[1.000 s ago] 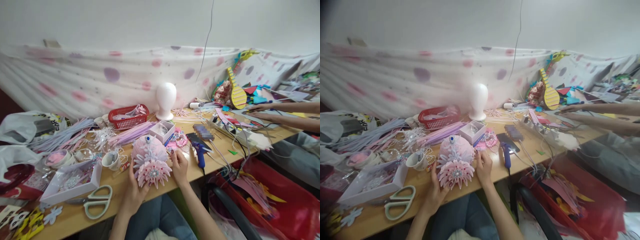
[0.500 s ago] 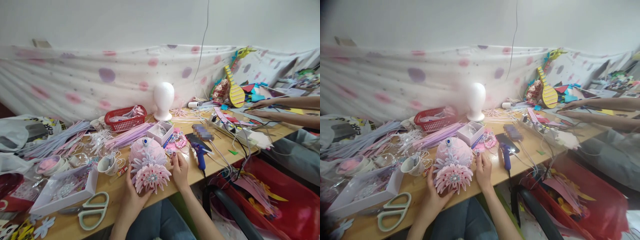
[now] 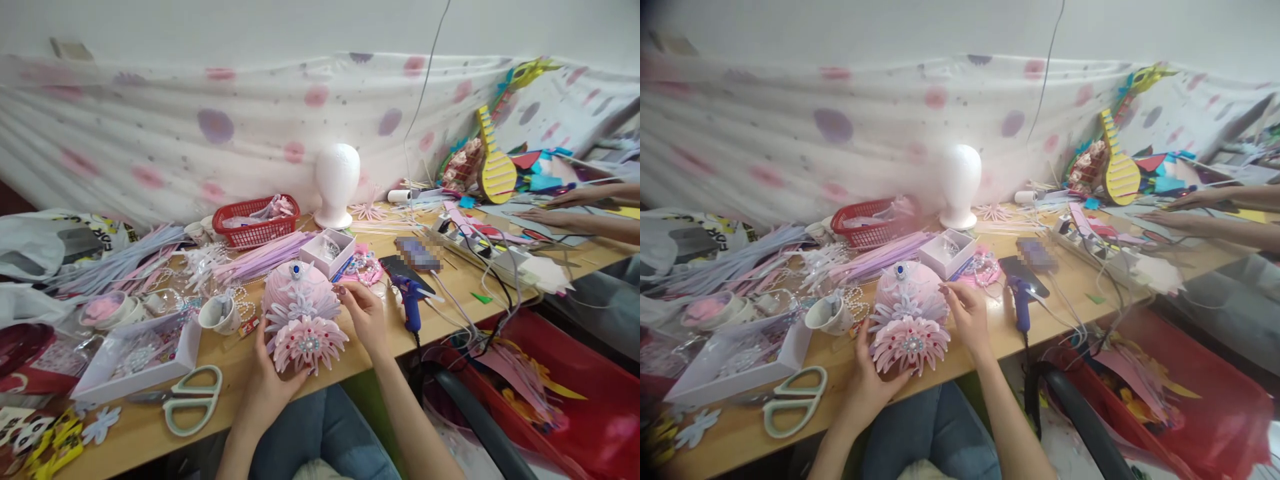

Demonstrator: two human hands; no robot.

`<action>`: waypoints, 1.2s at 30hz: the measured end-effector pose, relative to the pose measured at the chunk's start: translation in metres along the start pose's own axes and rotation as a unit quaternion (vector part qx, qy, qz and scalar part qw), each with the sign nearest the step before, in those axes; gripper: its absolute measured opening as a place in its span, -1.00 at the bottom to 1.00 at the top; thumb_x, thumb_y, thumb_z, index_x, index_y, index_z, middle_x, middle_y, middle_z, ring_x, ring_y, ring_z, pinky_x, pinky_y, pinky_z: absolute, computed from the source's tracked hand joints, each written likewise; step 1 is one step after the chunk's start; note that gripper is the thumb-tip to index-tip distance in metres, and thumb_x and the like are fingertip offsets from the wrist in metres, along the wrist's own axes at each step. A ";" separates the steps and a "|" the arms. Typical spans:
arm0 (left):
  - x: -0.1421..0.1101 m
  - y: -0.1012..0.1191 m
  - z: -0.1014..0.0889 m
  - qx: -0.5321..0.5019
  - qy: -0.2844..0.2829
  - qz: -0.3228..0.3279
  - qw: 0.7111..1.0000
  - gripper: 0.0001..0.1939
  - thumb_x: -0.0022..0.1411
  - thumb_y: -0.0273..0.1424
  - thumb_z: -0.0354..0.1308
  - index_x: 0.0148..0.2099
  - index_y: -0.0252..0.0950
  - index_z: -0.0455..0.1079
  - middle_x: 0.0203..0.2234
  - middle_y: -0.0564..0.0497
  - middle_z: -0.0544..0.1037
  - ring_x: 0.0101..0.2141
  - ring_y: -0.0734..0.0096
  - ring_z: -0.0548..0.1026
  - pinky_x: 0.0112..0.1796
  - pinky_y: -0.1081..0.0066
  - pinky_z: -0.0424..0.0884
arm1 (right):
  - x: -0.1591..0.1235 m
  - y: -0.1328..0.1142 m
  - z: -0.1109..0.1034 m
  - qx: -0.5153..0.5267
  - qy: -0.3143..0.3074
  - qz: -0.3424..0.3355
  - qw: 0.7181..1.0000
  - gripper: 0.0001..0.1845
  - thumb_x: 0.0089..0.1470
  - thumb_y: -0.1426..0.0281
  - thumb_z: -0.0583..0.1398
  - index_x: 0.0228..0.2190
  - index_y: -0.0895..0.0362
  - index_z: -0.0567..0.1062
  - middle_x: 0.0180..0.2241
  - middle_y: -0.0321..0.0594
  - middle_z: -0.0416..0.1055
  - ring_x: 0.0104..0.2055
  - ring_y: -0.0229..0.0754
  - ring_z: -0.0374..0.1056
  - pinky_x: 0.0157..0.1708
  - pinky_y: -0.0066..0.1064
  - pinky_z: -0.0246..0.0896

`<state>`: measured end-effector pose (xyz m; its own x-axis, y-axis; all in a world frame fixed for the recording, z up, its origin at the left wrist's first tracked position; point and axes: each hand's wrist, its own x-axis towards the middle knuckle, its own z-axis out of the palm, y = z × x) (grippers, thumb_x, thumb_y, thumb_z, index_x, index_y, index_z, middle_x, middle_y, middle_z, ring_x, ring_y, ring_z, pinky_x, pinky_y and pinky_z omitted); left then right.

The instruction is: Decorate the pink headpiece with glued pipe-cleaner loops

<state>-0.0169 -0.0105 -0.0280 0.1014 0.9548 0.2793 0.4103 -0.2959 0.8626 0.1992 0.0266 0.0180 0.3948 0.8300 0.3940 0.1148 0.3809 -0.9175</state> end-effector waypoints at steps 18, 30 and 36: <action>-0.002 0.002 0.004 -0.017 0.037 -0.012 0.999 0.13 0.08 -0.34 0.39 0.49 -0.12 -0.28 0.19 -0.27 0.45 0.08 0.03 0.56 0.05 -0.02 0.51 | 0.000 0.000 -0.002 0.048 -0.111 0.055 0.991 -0.79 0.17 0.16 0.30 -0.28 0.01 0.67 -0.30 -0.23 0.62 -0.25 -0.13 0.49 -0.25 -0.34 0.36; -0.009 0.010 0.000 0.053 0.055 -0.046 0.996 0.16 0.00 -0.35 0.45 0.47 -0.14 -0.19 0.22 -0.28 0.42 0.06 0.00 0.57 0.01 0.03 0.56 | 0.003 -0.005 -0.005 0.019 -0.132 -0.013 0.991 -0.86 0.18 0.47 0.29 -0.25 -0.01 0.62 -0.33 -0.34 0.60 -0.31 -0.25 0.45 -0.30 -0.43 0.32; -0.014 0.008 -0.007 0.097 0.036 -0.065 0.993 0.18 -0.01 -0.36 0.45 0.48 -0.19 -0.21 0.15 -0.26 0.49 -0.02 0.05 0.62 -0.04 0.08 0.59 | 0.005 -0.003 -0.008 -0.006 -0.152 -0.034 0.988 -0.82 0.19 0.53 0.27 -0.24 0.01 0.60 -0.36 -0.34 0.56 -0.34 -0.25 0.42 -0.32 -0.40 0.31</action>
<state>-0.0214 -0.0268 -0.0223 -0.0262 0.9779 0.2076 0.5827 -0.1538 0.7980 0.2080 0.0263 0.0225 0.0945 0.8877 0.4506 0.1437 0.4357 -0.8885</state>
